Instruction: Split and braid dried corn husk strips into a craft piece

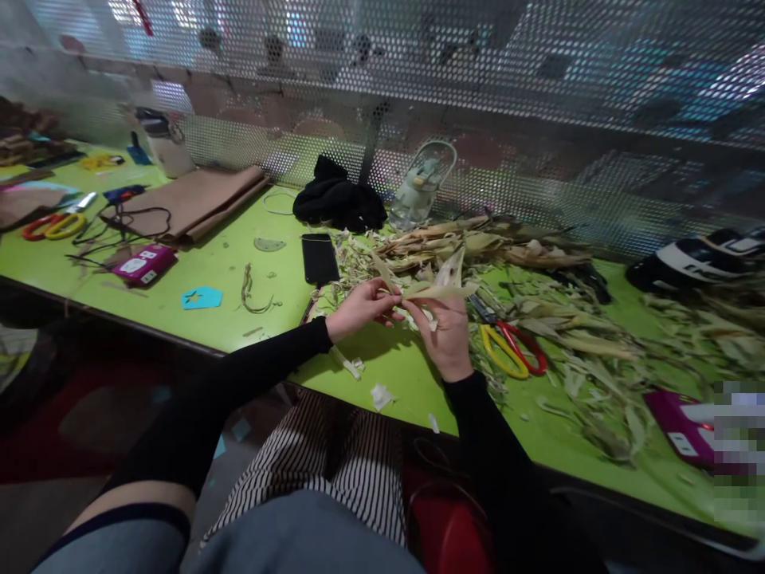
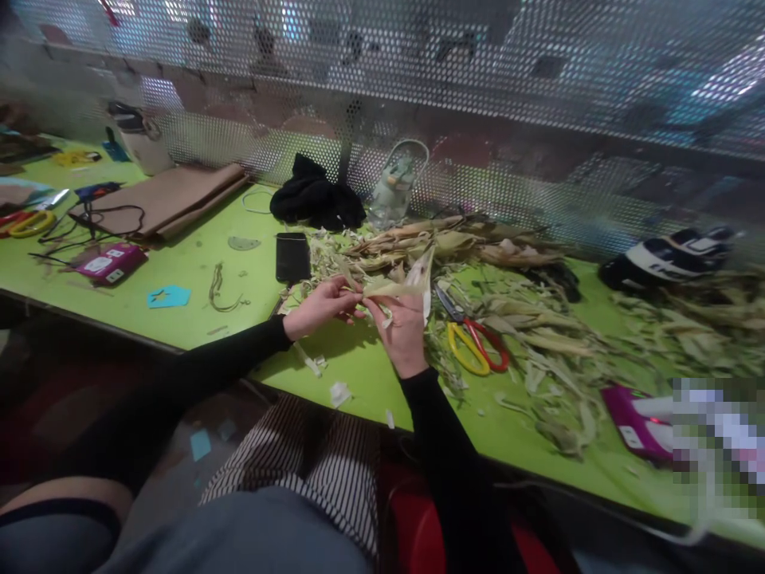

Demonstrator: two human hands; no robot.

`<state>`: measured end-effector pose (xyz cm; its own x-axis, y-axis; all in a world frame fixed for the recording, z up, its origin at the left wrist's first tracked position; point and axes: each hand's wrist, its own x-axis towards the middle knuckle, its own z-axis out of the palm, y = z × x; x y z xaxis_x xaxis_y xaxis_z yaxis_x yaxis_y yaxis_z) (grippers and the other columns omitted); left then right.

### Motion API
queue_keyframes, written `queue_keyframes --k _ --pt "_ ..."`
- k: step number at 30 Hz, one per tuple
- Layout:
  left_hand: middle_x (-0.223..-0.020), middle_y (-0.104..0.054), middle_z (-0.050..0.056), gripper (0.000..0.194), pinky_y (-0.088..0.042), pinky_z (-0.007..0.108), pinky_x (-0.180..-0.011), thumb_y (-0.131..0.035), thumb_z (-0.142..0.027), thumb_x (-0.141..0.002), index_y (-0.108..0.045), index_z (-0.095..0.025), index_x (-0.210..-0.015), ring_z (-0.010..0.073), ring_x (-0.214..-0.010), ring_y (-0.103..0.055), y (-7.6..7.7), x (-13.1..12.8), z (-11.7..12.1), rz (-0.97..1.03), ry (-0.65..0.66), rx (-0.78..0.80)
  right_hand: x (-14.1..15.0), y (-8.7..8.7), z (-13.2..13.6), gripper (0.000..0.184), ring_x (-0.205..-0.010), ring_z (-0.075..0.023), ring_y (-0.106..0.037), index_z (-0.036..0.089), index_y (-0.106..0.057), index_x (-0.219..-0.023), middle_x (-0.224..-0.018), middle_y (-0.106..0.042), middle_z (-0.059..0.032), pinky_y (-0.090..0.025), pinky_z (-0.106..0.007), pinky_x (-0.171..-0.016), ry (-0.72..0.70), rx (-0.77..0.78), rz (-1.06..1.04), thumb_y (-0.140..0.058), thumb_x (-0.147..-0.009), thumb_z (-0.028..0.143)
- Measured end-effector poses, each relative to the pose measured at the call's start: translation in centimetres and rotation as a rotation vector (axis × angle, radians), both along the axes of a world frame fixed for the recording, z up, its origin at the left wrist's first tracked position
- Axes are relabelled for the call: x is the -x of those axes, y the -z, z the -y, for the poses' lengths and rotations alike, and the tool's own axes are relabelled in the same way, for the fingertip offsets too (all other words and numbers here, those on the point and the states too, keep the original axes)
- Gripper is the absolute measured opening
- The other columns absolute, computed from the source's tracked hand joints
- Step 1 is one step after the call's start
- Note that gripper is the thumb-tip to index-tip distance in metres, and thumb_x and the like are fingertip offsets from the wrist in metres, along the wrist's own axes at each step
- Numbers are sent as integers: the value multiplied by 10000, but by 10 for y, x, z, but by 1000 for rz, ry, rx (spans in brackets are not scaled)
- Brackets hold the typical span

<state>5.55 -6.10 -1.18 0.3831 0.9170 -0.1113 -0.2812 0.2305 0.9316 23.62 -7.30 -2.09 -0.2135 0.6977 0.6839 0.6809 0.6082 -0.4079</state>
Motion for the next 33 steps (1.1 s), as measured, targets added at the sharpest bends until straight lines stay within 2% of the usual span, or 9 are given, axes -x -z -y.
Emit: queue_keyframes --k 3,7,10,13,16,22,28,33 --pt "-780 -697 2 73 -522 190 -639 -610 -127 -950 -538 -133 -963 84 -685 -711 2 2 -2 5 11 -26 1 3 -2 176 -966 -299 -687 248 -787 -892 -928 -762 -74 -523 -532 -964 35 -94 21 -678 -925 382" --pt "-776 -691 -2 117 -523 193 -658 -627 -121 -933 -515 -132 -897 82 -700 -710 5 2 -4 23 22 -39 3 3 -2 175 -893 -268 -652 248 -783 -943 -891 -704 -72 -550 -466 -837 40 -147 50 -663 -935 375" --pt "-779 -699 10 169 -536 217 -669 -681 -126 -890 -513 -132 -896 98 -698 -710 9 1 -5 58 36 -66 4 1 1 140 -916 -257 -633 262 -785 -955 -914 -666 -70 -542 -437 -820 14 -166 77 -668 -933 337" --pt "-775 -704 16 219 -558 258 -722 -738 -146 -842 -532 -126 -911 105 -695 -700 12 0 -6 90 48 -85 5 -1 2 133 -916 -253 -636 267 -771 -976 -907 -660 -63 -539 -436 -833 -11 -122 58 -654 -940 317" --pt "-827 -721 43 180 -561 271 -778 -724 -160 -853 -557 -114 -904 99 -740 -700 12 0 -6 94 72 -94 5 0 2 152 -915 -252 -654 256 -742 -1001 -927 -688 -67 -551 -428 -818 -43 -45 19 -618 -963 334" --pt "-796 -699 9 174 -546 262 -766 -705 -147 -860 -542 -130 -920 82 -691 -677 10 2 -4 74 55 -86 4 0 1 163 -835 -235 -666 229 -688 -942 -914 -709 -75 -569 -394 -746 -91 46 1 -621 -957 378" --pt "-804 -663 -8 206 -541 272 -816 -713 -159 -847 -508 -144 -854 73 -700 -662 12 1 -5 169 16 11 2 -6 2 127 -953 -254 -668 252 -722 -987 -962 -705 -77 -569 -443 -854 -177 64 15 -624 -948 323" --pt "-808 -628 -24 204 -502 251 -796 -728 -168 -822 -532 -139 -874 62 -714 -630 10 4 -4 244 23 -30 1 -10 8 164 -1009 -241 -681 258 -736 -1019 -1008 -736 -61 -554 -439 -924 -196 100 -86 -582 -964 267"
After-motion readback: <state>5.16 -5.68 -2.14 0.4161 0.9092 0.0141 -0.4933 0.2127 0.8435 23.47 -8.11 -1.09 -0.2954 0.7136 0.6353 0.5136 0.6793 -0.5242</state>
